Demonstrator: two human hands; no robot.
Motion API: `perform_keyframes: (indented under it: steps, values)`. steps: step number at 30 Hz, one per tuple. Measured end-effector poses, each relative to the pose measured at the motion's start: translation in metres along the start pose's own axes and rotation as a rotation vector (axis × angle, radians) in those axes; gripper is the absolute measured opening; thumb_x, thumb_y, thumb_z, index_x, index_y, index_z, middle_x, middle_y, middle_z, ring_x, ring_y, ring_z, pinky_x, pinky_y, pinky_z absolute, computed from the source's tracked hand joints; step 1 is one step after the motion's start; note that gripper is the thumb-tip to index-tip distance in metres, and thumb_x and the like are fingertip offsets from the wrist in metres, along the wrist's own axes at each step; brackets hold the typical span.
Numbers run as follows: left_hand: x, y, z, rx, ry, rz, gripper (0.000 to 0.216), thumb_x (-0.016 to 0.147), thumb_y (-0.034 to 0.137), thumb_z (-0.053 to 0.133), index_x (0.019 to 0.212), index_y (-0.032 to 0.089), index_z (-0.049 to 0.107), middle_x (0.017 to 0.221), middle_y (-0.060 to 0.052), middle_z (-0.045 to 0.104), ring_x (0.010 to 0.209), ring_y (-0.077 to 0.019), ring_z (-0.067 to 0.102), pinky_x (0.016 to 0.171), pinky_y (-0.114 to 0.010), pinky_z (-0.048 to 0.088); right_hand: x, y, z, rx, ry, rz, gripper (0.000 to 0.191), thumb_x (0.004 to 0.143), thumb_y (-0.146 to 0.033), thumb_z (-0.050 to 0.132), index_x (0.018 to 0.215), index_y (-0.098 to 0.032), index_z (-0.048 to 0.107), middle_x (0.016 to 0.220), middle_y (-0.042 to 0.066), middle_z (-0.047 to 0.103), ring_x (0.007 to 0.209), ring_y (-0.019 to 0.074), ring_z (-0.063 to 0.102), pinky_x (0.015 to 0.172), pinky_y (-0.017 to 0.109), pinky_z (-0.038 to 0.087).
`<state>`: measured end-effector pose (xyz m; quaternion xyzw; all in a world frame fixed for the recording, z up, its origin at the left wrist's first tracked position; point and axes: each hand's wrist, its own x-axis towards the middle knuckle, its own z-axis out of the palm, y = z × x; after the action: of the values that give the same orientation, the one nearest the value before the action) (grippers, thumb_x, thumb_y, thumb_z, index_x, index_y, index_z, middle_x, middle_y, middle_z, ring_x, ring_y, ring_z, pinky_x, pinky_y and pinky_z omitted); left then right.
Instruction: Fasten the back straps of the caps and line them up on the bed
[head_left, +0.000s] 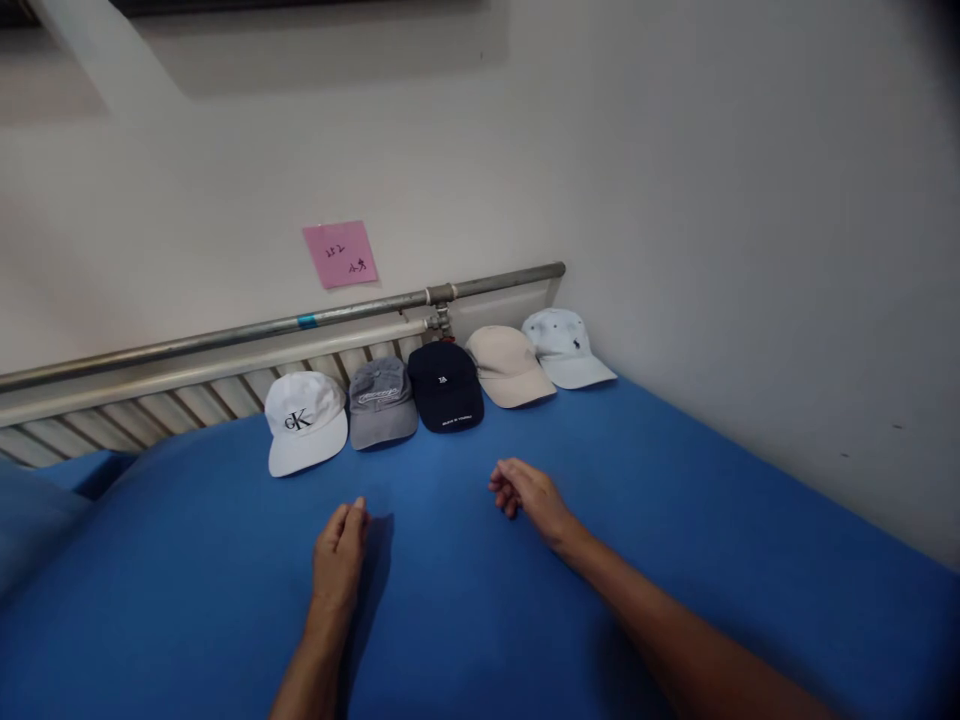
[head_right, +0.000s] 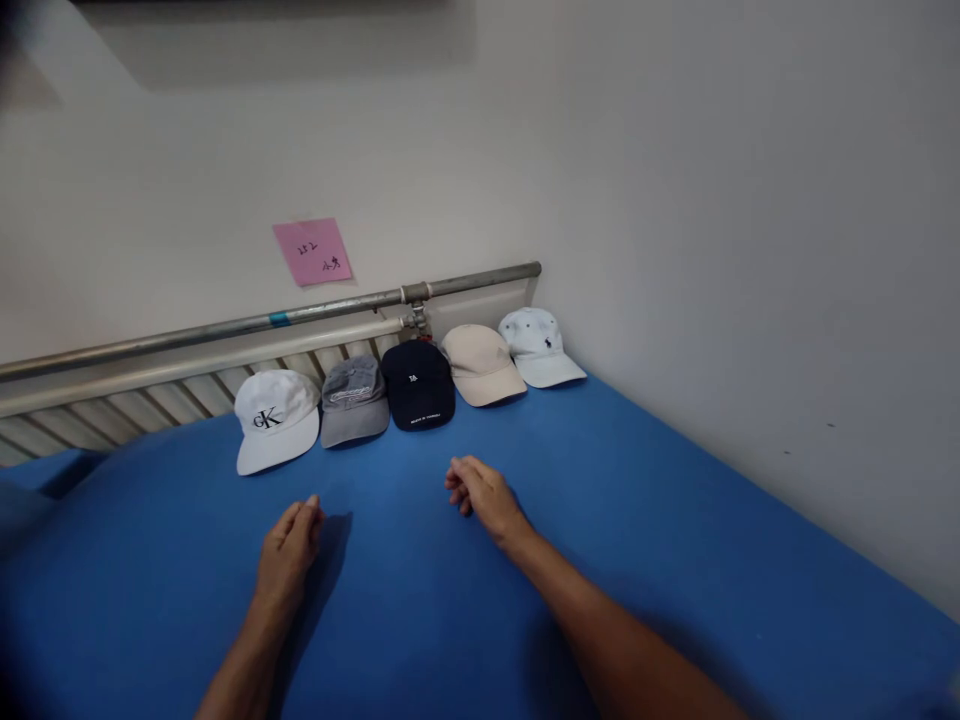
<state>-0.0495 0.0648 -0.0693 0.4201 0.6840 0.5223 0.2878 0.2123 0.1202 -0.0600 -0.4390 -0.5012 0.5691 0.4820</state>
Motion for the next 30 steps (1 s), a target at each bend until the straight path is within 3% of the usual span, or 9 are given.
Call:
perform_keyframes:
  steps: [3, 5, 6, 9, 14, 17, 30]
  values:
    - [-0.005, 0.006, 0.001, -0.026, -0.003, 0.058, 0.034, 0.075, 0.053, 0.06, 0.08, 0.02, 0.058, 0.055, 0.006, 0.039, 0.048, -0.0116, 0.04, 0.048, -0.025, 0.036, -0.004, -0.003, 0.001, -0.063, 0.0, -0.015, 0.02, 0.077, -0.034, 0.064, 0.091, -0.02, 0.062, 0.063, -0.004, 0.055, 0.051, 0.0102, 0.049, 0.049, 0.024, 0.038]
    - [-0.009, 0.013, 0.0, -0.055, -0.001, 0.144, 0.049, 0.073, 0.048, 0.064, 0.113, 0.02, 0.059, 0.058, 0.007, 0.041, 0.051, -0.0121, 0.042, 0.052, -0.025, 0.039, -0.008, -0.008, 0.001, -0.072, 0.01, -0.065, 0.042, 0.073, -0.026, 0.067, 0.114, -0.024, 0.058, 0.062, -0.007, 0.05, 0.05, 0.009, 0.044, 0.049, 0.024, 0.037]
    - [-0.012, 0.017, 0.0, -0.068, 0.001, 0.191, 0.063, 0.073, 0.045, 0.065, 0.129, 0.021, 0.051, 0.059, 0.007, 0.042, 0.052, -0.0121, 0.043, 0.053, -0.025, 0.04, -0.011, -0.012, 0.001, -0.072, 0.015, -0.098, 0.053, 0.072, -0.024, 0.068, 0.123, -0.026, 0.054, 0.063, -0.008, 0.049, 0.051, 0.0088, 0.042, 0.05, 0.024, 0.037]
    - [-0.023, 0.029, -0.004, -0.058, 0.023, 0.316, 0.084, 0.075, 0.038, 0.066, 0.149, 0.024, 0.029, 0.063, 0.007, 0.043, 0.054, -0.0114, 0.043, 0.055, -0.024, 0.041, -0.021, -0.029, -0.001, -0.081, 0.057, -0.214, 0.069, 0.073, -0.024, 0.07, 0.136, -0.03, 0.045, 0.066, -0.008, 0.049, 0.055, 0.009, 0.042, 0.055, 0.024, 0.039]
    - [-0.038, 0.044, -0.015, -0.057, 0.139, 0.512, 0.091, 0.075, 0.032, 0.068, 0.152, 0.028, 0.019, 0.064, 0.007, 0.045, 0.057, -0.0109, 0.046, 0.058, -0.023, 0.042, -0.042, -0.059, -0.003, -0.085, 0.16, -0.391, 0.076, 0.076, -0.023, 0.068, 0.144, -0.033, 0.036, 0.068, -0.007, 0.05, 0.061, 0.0108, 0.045, 0.061, 0.027, 0.042]
    - [-0.04, 0.047, -0.02, -0.023, 0.204, 0.558, 0.092, 0.075, 0.03, 0.069, 0.151, 0.029, 0.018, 0.065, 0.008, 0.047, 0.057, -0.0103, 0.047, 0.06, -0.023, 0.043, -0.048, -0.067, -0.004, -0.088, 0.199, -0.439, 0.077, 0.077, -0.022, 0.068, 0.146, -0.033, 0.034, 0.067, -0.006, 0.051, 0.062, 0.0117, 0.047, 0.064, 0.028, 0.043]
    - [-0.033, 0.042, -0.02, 0.012, 0.117, 0.41, 0.096, 0.075, 0.036, 0.069, 0.153, 0.028, 0.013, 0.064, 0.008, 0.047, 0.055, -0.0102, 0.046, 0.056, -0.022, 0.043, -0.035, -0.057, -0.008, -0.144, 0.145, -0.384, 0.083, 0.075, -0.023, 0.069, 0.148, -0.031, 0.03, 0.065, -0.008, 0.049, 0.058, 0.0101, 0.043, 0.062, 0.027, 0.041]
